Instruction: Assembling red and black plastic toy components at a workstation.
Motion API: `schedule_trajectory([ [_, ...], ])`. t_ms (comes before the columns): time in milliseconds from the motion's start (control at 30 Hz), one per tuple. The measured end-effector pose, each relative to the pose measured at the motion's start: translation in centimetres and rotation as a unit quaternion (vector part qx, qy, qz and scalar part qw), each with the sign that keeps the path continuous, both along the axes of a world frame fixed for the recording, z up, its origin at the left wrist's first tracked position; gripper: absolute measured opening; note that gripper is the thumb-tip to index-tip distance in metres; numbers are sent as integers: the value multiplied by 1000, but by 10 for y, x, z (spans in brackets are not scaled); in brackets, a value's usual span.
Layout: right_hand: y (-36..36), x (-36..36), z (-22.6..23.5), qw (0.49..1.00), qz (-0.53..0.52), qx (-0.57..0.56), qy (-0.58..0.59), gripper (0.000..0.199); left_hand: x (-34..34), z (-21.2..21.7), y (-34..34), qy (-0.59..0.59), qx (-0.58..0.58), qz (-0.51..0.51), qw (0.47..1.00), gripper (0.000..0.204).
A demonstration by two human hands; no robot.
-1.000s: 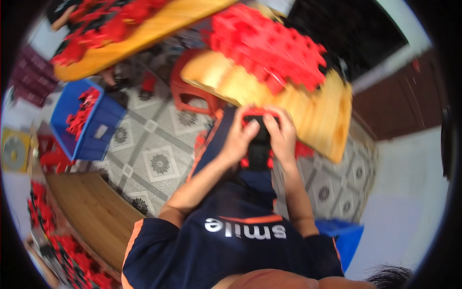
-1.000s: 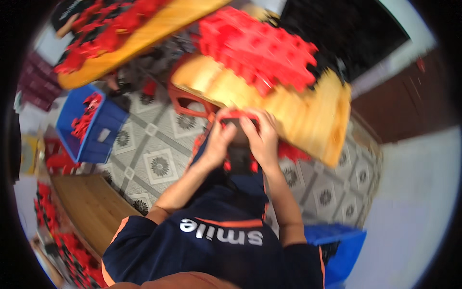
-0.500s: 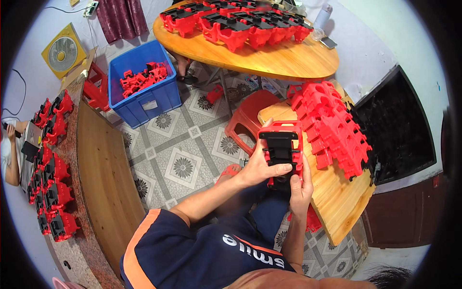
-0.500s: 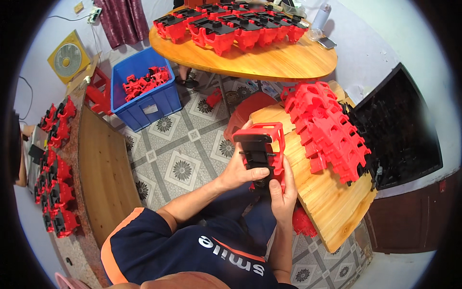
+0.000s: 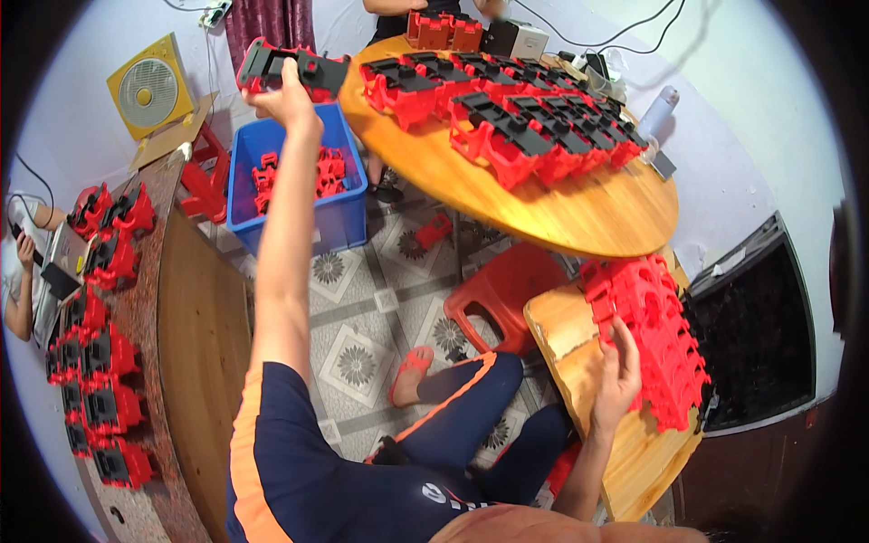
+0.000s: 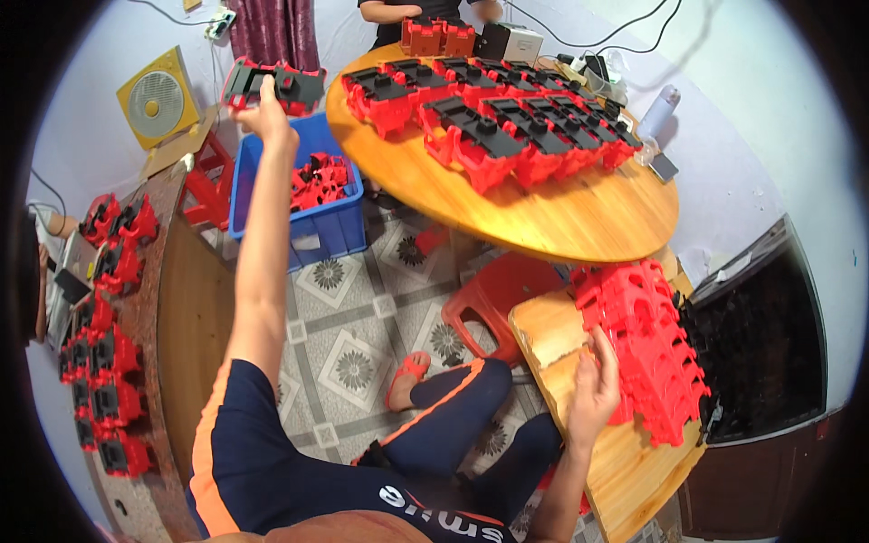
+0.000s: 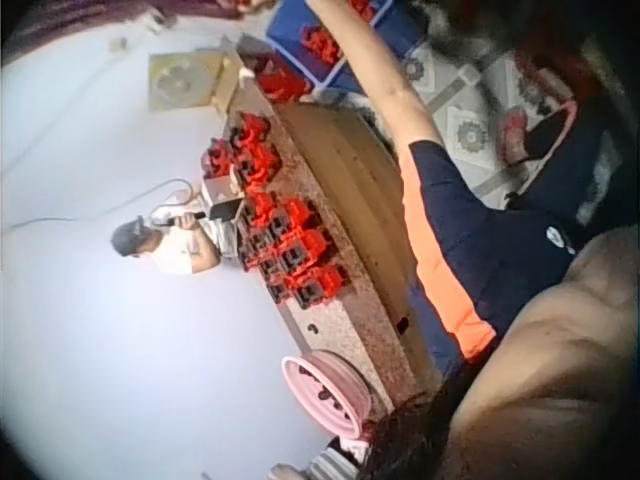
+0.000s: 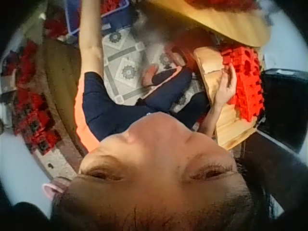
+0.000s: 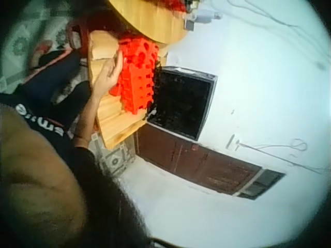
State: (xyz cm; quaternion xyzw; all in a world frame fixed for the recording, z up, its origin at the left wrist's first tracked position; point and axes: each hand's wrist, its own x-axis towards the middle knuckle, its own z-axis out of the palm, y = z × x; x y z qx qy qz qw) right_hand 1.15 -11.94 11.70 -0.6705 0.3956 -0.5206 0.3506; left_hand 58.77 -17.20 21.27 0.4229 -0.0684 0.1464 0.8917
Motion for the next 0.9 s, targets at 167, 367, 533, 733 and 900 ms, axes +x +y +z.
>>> schedule_trajectory([
  [167,-10,-22,-20,995,-92,35,25,31,178,-4,-101,85,154,-158,972,100],
  [367,-5,-40,-29,975,-171,98,105,22,210,-16,-208,106,255,-504,818,59],
  [533,-6,-29,-31,966,-205,108,117,20,167,-3,-235,31,383,-473,792,64],
  [733,10,-38,-41,960,-210,103,152,17,186,-24,-237,48,308,-678,665,81],
  [900,34,-64,-32,950,-222,65,211,16,141,-21,-192,96,271,-534,795,61],
])
